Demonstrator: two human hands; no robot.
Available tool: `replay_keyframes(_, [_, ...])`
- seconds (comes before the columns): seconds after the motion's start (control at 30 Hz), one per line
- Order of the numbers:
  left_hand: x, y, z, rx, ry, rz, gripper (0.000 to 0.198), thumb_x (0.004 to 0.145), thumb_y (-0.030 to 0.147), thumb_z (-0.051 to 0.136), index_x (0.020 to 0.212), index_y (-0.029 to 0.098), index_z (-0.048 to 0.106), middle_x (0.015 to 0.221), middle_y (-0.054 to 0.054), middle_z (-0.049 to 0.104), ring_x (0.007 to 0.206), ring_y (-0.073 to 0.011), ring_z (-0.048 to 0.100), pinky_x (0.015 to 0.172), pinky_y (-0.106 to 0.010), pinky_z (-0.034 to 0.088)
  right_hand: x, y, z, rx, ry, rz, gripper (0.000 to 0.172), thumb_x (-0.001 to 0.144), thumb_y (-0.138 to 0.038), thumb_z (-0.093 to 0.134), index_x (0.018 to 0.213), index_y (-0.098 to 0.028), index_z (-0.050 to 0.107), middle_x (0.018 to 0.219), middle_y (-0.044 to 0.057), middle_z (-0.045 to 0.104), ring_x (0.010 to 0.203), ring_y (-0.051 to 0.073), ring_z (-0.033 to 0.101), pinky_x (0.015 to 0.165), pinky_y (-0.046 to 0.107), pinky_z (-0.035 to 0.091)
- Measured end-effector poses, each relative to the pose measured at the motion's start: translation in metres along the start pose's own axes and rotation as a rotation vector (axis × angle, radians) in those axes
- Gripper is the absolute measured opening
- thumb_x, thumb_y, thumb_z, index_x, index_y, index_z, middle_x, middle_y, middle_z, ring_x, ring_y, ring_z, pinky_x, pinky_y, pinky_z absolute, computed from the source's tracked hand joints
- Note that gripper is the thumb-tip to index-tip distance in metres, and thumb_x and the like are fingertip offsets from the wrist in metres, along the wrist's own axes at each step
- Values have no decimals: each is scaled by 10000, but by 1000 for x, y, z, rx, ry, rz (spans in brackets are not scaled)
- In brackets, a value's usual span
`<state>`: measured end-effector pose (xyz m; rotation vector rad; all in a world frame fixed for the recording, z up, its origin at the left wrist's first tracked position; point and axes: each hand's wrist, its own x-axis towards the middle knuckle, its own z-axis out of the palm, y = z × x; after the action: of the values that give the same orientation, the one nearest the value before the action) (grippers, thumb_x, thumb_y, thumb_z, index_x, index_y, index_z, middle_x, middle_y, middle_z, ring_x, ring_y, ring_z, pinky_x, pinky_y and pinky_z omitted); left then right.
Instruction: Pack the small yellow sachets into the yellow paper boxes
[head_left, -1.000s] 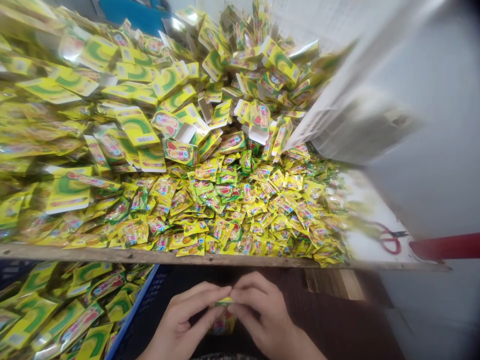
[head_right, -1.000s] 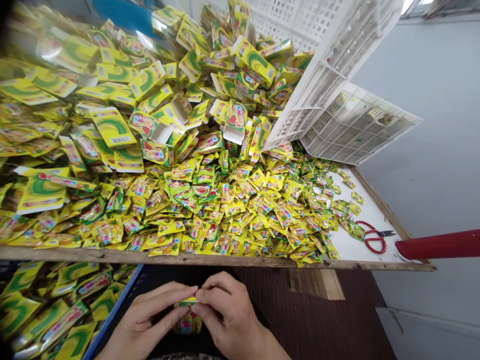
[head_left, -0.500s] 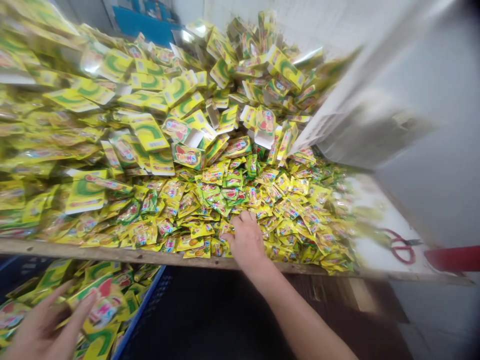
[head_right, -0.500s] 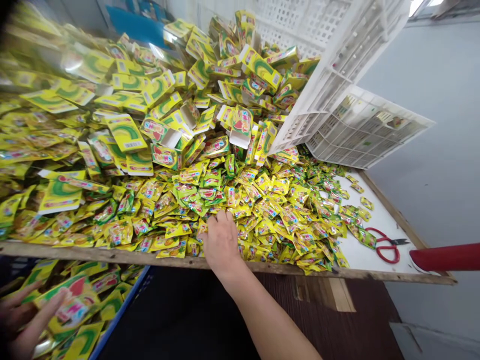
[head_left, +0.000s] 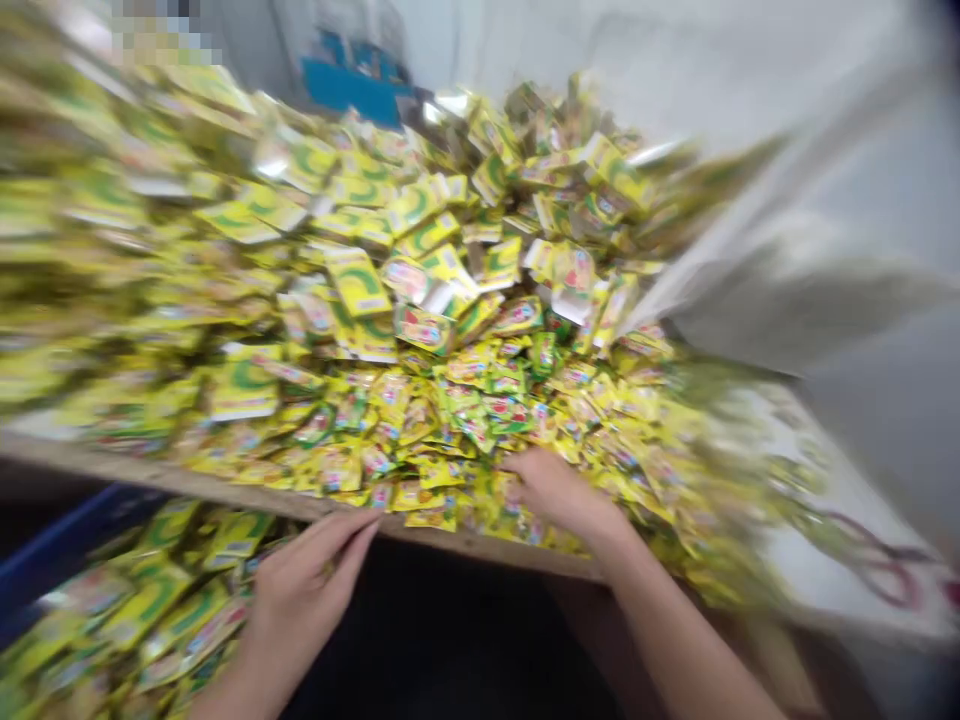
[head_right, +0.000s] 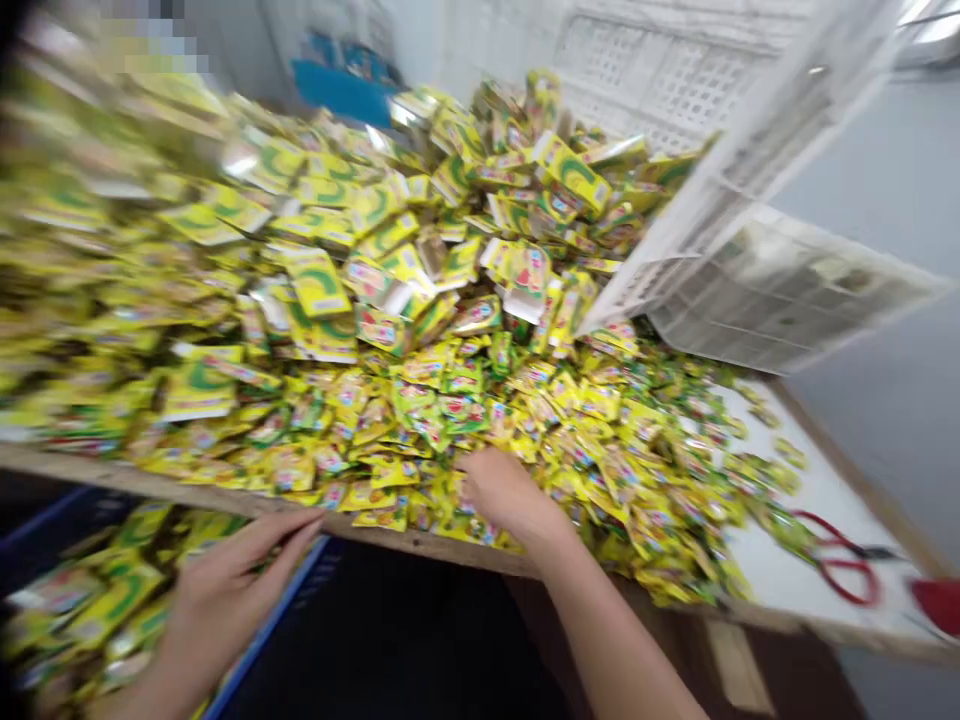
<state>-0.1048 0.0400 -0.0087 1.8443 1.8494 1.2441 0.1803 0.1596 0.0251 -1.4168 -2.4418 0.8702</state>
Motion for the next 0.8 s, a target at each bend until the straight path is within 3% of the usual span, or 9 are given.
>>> replay_keyframes(0.1, [29, -12, -19, 148, 118, -45, 184, 869, 325, 607, 973, 250, 739, 983, -24, 767, 888, -206, 711, 872, -312, 542, -10, -6, 13, -63, 58, -73, 225, 664, 22, 560, 742, -172, 645, 843, 76, 626, 827, 227, 585, 711, 300, 434])
replay_keyframes(0.17, [52, -36, -43, 270, 257, -156, 241, 891, 348, 559, 1027, 217, 709, 1020, -54, 747, 898, -218, 699, 856, -335, 545, -20, -7, 18, -201, 135, -127, 255, 658, 20, 535, 791, -184, 610, 923, 87, 607, 899, 248, 554, 763, 329, 431])
replay_keyframes(0.27, [90, -76, -77, 397, 396, -244, 322, 876, 326, 529, 1104, 133, 650, 1003, -128, 721, 874, -273, 682, 846, -431, 533, -40, -7, 24, -286, 125, -161, 336, 658, 56, 458, 841, -200, 576, 851, 57, 593, 835, 231, 554, 724, 321, 431])
replay_keyframes(0.33, [114, -97, -89, 424, 346, -224, 347, 795, 221, 576, 1119, 117, 643, 1019, -137, 713, 920, -288, 671, 879, -435, 518, -53, -5, 31, -289, 121, -166, 452, 677, 84, 410, 969, -207, 595, 883, 55, 612, 850, 225, 573, 737, 317, 444])
replay_keyframes(0.43, [141, -114, -91, 423, 172, -119, 511, 632, 38, 587, 1121, 161, 675, 1161, -117, 687, 1080, -287, 630, 953, -382, 490, -63, -1, 45, -302, 158, -175, 624, 685, 119, 381, 1160, -234, 577, 1091, 80, 622, 1018, 237, 583, 885, 336, 446])
replay_keyframes(0.53, [154, -115, -87, 420, 89, -31, 502, 609, 16, 603, 1070, 186, 707, 1223, -110, 665, 1138, -297, 599, 994, -397, 467, -64, 1, 55, -303, 186, -122, 560, 721, 102, 425, 1133, -239, 595, 1110, 91, 626, 1013, 251, 607, 871, 337, 470])
replay_keyframes(0.67, [161, -103, -90, 390, 127, 38, 157, 785, 230, 638, 905, 174, 720, 1072, -59, 710, 1097, -259, 611, 1036, -402, 437, -58, -2, 55, -211, 207, -59, 324, 875, -74, 518, 1157, -223, 575, 1087, 100, 645, 955, 258, 648, 794, 345, 511])
replay_keyframes(0.8, [167, -74, -97, 320, 294, 32, 349, 934, 373, 493, 1057, 78, 632, 1046, -9, 672, 1045, -222, 614, 980, -400, 462, -51, 0, 53, -141, 212, -29, 352, 867, -90, 564, 1202, -198, 571, 1108, 113, 660, 934, 256, 677, 807, 340, 521])
